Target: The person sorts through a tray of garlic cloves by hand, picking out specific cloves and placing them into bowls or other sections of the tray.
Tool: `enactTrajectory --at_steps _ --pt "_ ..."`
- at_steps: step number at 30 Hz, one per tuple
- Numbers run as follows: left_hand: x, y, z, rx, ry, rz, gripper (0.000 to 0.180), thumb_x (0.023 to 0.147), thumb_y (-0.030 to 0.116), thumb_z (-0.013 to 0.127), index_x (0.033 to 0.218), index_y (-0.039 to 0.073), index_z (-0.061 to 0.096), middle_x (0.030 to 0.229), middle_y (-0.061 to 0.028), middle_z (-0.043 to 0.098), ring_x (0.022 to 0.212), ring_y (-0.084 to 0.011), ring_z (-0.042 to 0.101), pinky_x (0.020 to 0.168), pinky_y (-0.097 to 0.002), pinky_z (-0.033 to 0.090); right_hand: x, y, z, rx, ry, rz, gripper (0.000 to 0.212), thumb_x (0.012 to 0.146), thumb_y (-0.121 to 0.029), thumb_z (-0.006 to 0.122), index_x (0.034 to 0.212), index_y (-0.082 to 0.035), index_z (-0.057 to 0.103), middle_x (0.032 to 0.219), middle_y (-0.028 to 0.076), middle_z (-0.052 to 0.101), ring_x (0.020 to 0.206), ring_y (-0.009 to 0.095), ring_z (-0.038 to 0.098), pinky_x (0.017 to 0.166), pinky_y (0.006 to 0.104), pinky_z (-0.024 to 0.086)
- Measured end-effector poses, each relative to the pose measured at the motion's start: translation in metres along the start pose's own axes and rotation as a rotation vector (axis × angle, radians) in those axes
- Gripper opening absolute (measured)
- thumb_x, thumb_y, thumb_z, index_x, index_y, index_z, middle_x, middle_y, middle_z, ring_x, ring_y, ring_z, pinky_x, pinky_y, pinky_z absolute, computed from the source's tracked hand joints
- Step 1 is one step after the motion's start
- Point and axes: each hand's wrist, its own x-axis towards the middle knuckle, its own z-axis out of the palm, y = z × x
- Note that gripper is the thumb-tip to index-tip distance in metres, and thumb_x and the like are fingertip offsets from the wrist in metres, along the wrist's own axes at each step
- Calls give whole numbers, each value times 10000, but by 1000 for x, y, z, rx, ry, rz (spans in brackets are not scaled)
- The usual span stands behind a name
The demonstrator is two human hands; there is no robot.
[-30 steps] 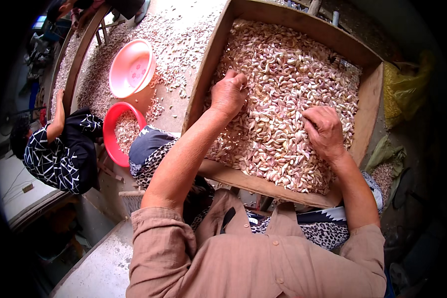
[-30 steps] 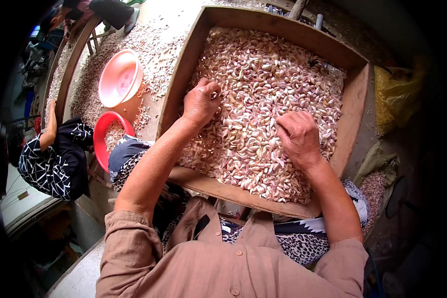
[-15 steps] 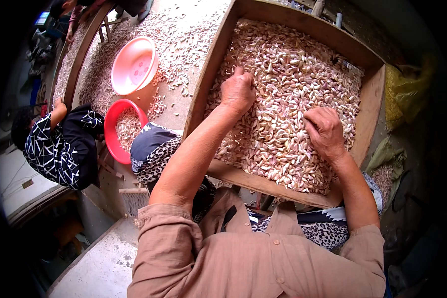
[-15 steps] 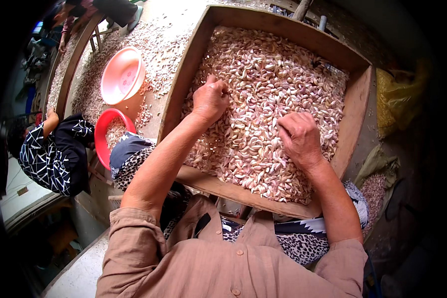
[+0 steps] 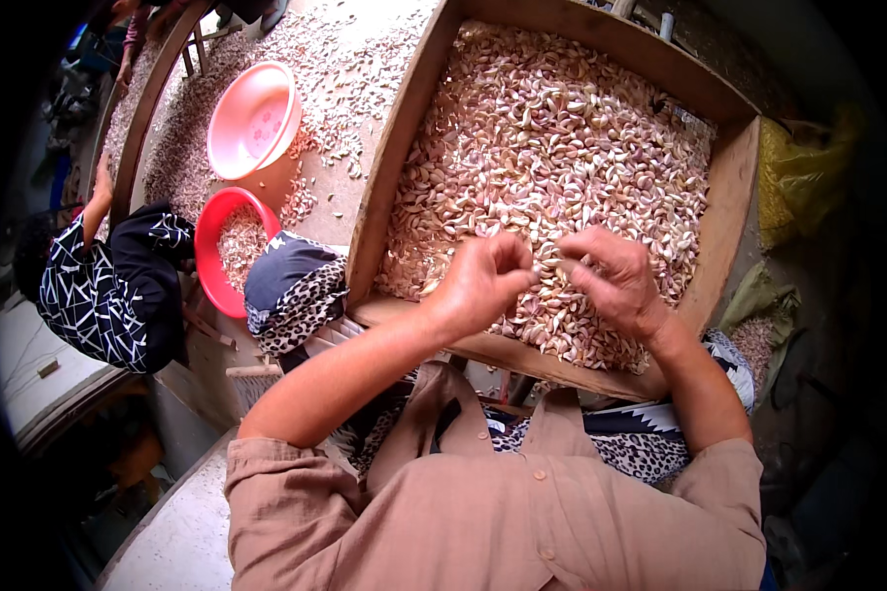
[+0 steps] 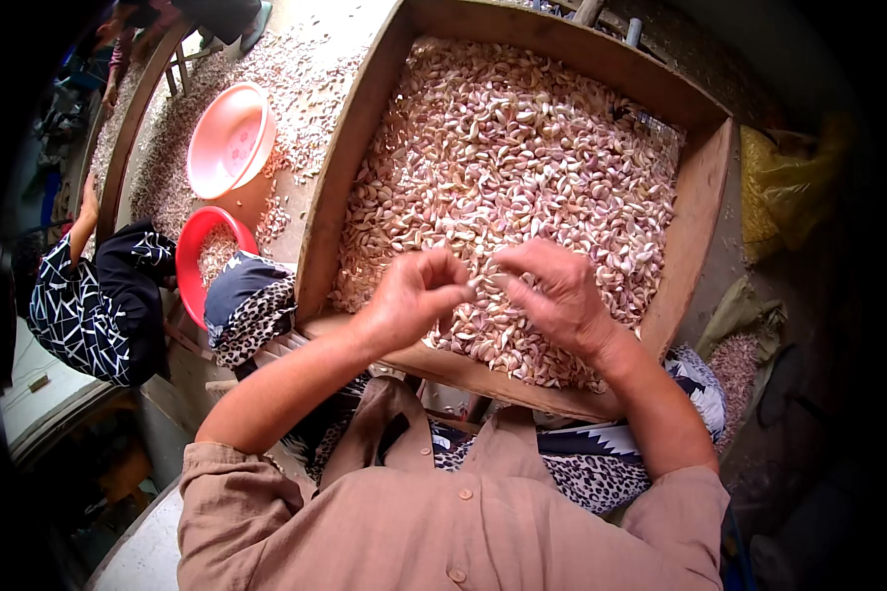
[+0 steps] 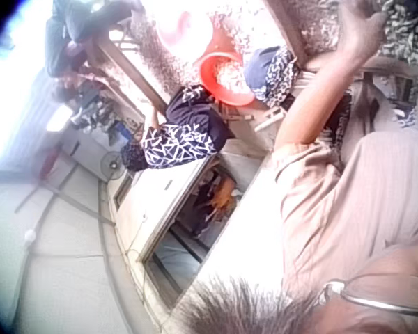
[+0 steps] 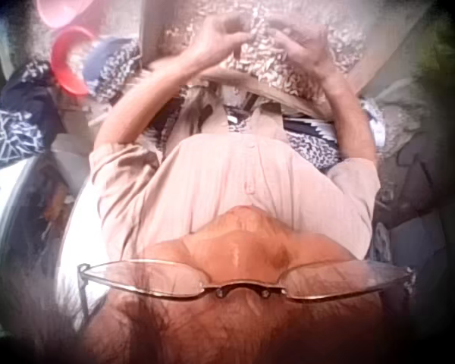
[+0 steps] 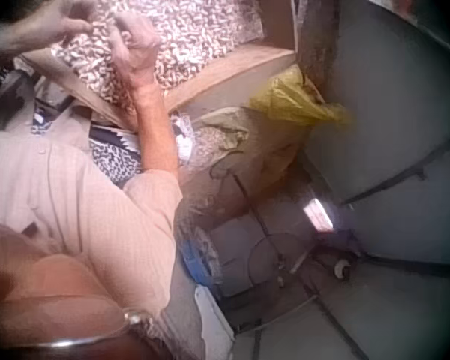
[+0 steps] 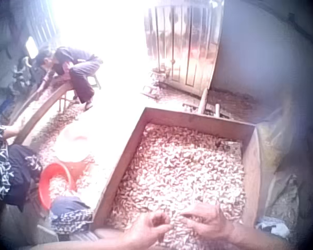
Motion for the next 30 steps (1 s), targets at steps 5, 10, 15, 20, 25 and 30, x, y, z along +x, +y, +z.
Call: enactTrajectory --at_steps 5,10,15,20,25,30 --pt "-6 -20 9 -167 -72 -48 142 977 99 710 945 33 588 769 -35 670 634 -99 669 479 -229 486 -17 -7 23 221 -113 201 150 900 -31 715 1049 -28 721 891 82 698 792 150 666 713 293 530" --pt "11 -25 18 -275 -77 9 186 960 -23 616 1119 18 528 889 -72 676 714 -140 713 553 -231 535 -13 0 24 189 -14 162 146 910 20 686 1043 -28 721 884 80 695 797 154 670 698 290 524" --pt "23 -35 33 -309 -143 84 266 941 -47 590 1187 11 507 925 -71 666 717 -141 691 572 -268 536 -8 -1 19 -60 -45 -69 181 873 31 706 1040 -42 702 879 113 683 776 256 675 697 336 530" --pt "13 -41 33 -127 -197 -128 125 1015 122 567 928 33 583 695 -5 599 631 -90 622 558 -253 481 -1 3 -4 -176 77 -24 192 849 41 689 1022 -40 709 888 129 693 805 270 689 733 339 542" --pt "4 -49 41 145 -201 17 260 978 203 563 893 -37 617 702 -138 612 696 -210 612 679 -408 492 12 40 -42 -115 455 248 146 930 -33 692 1068 -20 742 943 46 745 836 105 666 785 268 543" --pt "-1 -51 45 125 -319 -15 171 981 121 544 878 11 626 721 -56 574 685 -144 529 644 -329 450 10 62 -44 -125 397 249 117 934 -48 695 1031 -13 749 957 29 723 852 88 651 774 251 532"
